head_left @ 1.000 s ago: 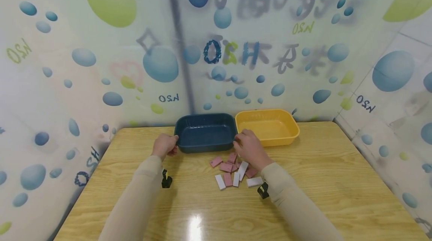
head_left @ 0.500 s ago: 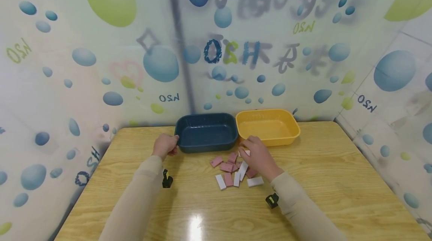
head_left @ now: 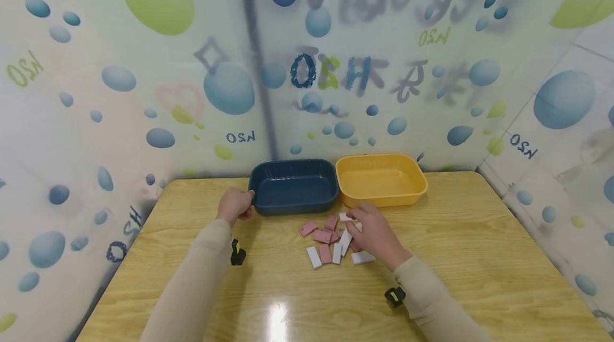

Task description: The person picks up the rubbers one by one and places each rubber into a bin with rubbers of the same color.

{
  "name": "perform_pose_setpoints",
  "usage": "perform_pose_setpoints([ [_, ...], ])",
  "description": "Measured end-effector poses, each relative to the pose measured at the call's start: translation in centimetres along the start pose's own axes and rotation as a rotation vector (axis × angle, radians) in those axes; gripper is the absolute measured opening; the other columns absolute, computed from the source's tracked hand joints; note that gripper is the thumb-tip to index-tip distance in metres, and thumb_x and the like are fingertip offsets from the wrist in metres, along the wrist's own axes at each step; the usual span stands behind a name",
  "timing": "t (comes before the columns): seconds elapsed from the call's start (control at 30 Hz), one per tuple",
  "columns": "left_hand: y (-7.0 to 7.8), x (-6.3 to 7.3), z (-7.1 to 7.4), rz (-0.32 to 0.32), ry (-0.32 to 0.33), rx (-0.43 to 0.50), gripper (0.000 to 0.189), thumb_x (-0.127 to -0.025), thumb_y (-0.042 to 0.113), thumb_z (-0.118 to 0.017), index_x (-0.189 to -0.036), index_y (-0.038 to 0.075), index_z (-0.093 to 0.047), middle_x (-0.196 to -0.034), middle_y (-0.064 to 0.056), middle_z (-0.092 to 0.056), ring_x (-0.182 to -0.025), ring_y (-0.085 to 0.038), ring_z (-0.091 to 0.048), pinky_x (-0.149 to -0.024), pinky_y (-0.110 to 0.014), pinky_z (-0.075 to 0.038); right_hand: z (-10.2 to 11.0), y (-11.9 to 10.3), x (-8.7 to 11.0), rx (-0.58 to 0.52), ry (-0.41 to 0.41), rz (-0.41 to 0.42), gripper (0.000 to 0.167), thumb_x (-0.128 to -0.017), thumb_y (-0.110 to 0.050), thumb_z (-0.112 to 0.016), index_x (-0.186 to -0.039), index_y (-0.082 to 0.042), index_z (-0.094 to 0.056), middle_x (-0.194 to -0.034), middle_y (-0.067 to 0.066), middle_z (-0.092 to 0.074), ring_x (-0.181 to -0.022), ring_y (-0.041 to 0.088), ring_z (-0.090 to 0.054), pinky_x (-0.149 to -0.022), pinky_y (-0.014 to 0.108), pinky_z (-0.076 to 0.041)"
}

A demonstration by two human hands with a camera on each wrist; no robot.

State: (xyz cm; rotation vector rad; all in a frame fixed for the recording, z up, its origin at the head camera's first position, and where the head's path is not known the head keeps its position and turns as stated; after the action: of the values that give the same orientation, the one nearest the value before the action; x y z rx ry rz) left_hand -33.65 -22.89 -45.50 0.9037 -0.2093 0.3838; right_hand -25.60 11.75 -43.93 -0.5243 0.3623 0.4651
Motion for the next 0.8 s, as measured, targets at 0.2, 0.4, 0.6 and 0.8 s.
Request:
perform_pose_setpoints([
  [0.2, 0.0, -0.1, 0.0, -0.001, 0.001, -0.011, 0.039, -0.107, 0.024, -0.049, -0.081, -0.001, -0.064, -0.056, -0.002, -0.057, -0.051, -0.012, -0.059, -0.057, -0.029, -0.059, 0.2, -0.1, 0.6, -0.009, -0.002, 0.005, 0.013, -0.091, -0.01, -0.076, -0.101, -0.002, -0.075, -0.101, 0.008, -0.066, -0.098, 0.025, -0.061, -0.085, 0.043, -0.056],
  [0.4, -0.1, -0.1, 0.0, 0.004, 0.007, -0.003, 0.039, -0.107, 0.024, -0.049, -0.079, 0.0, -0.064, -0.056, -0.003, -0.056, -0.051, -0.013, -0.059, -0.056, -0.029, -0.058, 0.2, -0.1, 1.2, 0.029, -0.002, 0.037, 0.012, -0.09, -0.009, -0.076, -0.1, -0.003, -0.075, -0.094, 0.005, -0.063, -0.093, 0.023, -0.059, -0.081, 0.042, -0.056],
  [0.6, 0.0, -0.1, 0.0, 0.001, 0.009, -0.008, 0.041, -0.107, 0.024, -0.049, -0.077, 0.001, -0.064, -0.056, -0.003, -0.057, -0.05, -0.013, -0.058, -0.057, -0.03, -0.059, 0.1, 0.0, 1.7, 0.025, -0.043, 0.019, 0.013, -0.089, -0.007, -0.078, -0.1, -0.001, -0.073, -0.098, 0.008, -0.063, -0.095, 0.025, -0.058, -0.082, 0.043, -0.056],
  [0.8, 0.0, 0.0, 0.0, -0.004, 0.012, -0.012, 0.041, -0.107, 0.025, -0.049, -0.078, 0.0, -0.065, -0.056, -0.002, -0.057, -0.051, -0.013, -0.058, -0.057, -0.03, -0.058, -0.1, 0.6, 2.1, 0.033, -0.079, -0.009, 0.015, -0.089, -0.008, -0.078, -0.101, -0.002, -0.073, -0.096, 0.007, -0.061, -0.091, 0.02, -0.056, -0.078, 0.04, -0.055],
])
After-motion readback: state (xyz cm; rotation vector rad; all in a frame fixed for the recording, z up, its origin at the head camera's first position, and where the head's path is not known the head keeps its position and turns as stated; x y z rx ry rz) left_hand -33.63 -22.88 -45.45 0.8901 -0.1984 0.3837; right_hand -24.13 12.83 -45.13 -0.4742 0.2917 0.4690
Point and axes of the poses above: each hand's wrist, its own x-axis away from the middle knuckle, its own z-axis out of the back of the hand, y = z × x, the point moved 5 cm from there along -x, towards the middle knuckle
